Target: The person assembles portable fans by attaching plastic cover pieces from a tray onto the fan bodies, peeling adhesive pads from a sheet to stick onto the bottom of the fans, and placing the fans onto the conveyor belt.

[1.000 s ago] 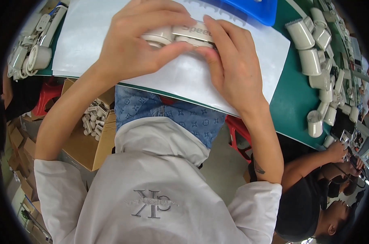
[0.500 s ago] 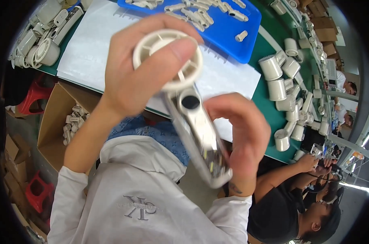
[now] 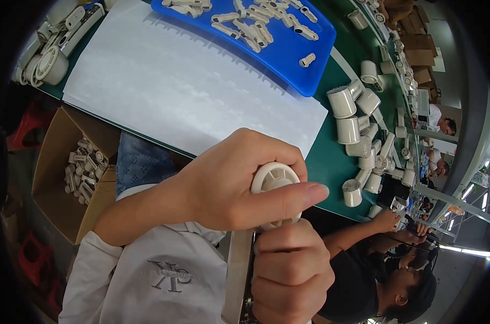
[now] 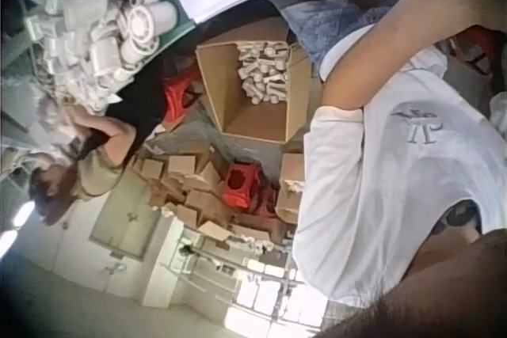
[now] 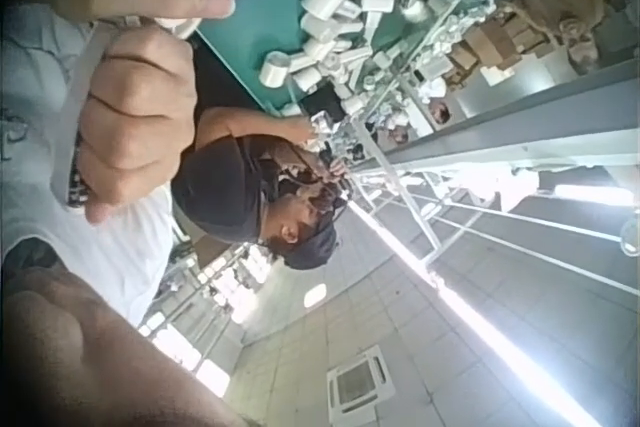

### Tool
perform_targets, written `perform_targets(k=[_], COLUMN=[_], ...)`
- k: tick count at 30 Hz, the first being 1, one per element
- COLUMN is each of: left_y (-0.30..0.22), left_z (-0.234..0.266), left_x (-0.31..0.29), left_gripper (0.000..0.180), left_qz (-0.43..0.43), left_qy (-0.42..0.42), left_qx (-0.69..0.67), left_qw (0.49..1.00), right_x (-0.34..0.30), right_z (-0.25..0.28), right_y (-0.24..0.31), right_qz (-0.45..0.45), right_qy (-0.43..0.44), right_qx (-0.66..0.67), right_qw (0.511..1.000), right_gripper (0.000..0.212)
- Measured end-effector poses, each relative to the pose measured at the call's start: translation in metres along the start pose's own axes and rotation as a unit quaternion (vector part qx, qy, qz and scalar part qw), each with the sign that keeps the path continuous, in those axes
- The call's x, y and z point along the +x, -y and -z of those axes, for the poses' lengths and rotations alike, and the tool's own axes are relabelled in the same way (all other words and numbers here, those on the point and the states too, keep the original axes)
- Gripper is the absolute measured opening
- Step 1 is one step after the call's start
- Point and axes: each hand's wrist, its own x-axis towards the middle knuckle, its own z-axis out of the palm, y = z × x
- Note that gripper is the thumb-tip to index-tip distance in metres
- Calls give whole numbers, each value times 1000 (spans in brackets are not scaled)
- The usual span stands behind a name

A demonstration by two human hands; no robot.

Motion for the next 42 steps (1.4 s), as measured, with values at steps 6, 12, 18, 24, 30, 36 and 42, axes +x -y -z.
perform_targets(k=[6, 12, 18, 24, 30, 36, 42], left_y=[9, 5, -7, 40, 66, 30, 52], left_z=[2, 14, 40, -2, -24, 41, 73], left_x=[2, 3, 12, 5, -1, 35, 82], left_gripper=[32, 30, 23, 57, 61, 33, 34], left_qz=[5, 26, -183, -149, -88, -50, -55], left_qy=[5, -9, -227, -265, -63, 101, 184], left_qx=[31, 58, 87, -87, 234, 413, 469], left_qw=[999, 998, 953, 949, 966, 904, 862], right_x=[22, 0, -48, -87, -97, -117, -115], right_z=[32, 29, 20, -25, 50, 106, 83], right_y=[-1, -12, -47, -51, -7, 41, 36], right_qz=[-66, -69, -334, -347, -392, -602, -593], right_qy=[245, 90, -178, -300, -403, -86, -4], right_qx=[59, 35, 159, 55, -88, -424, -545], right_qw=[966, 993, 912, 887, 822, 671, 592], right_gripper=[36, 38, 83, 84, 70, 49, 55])
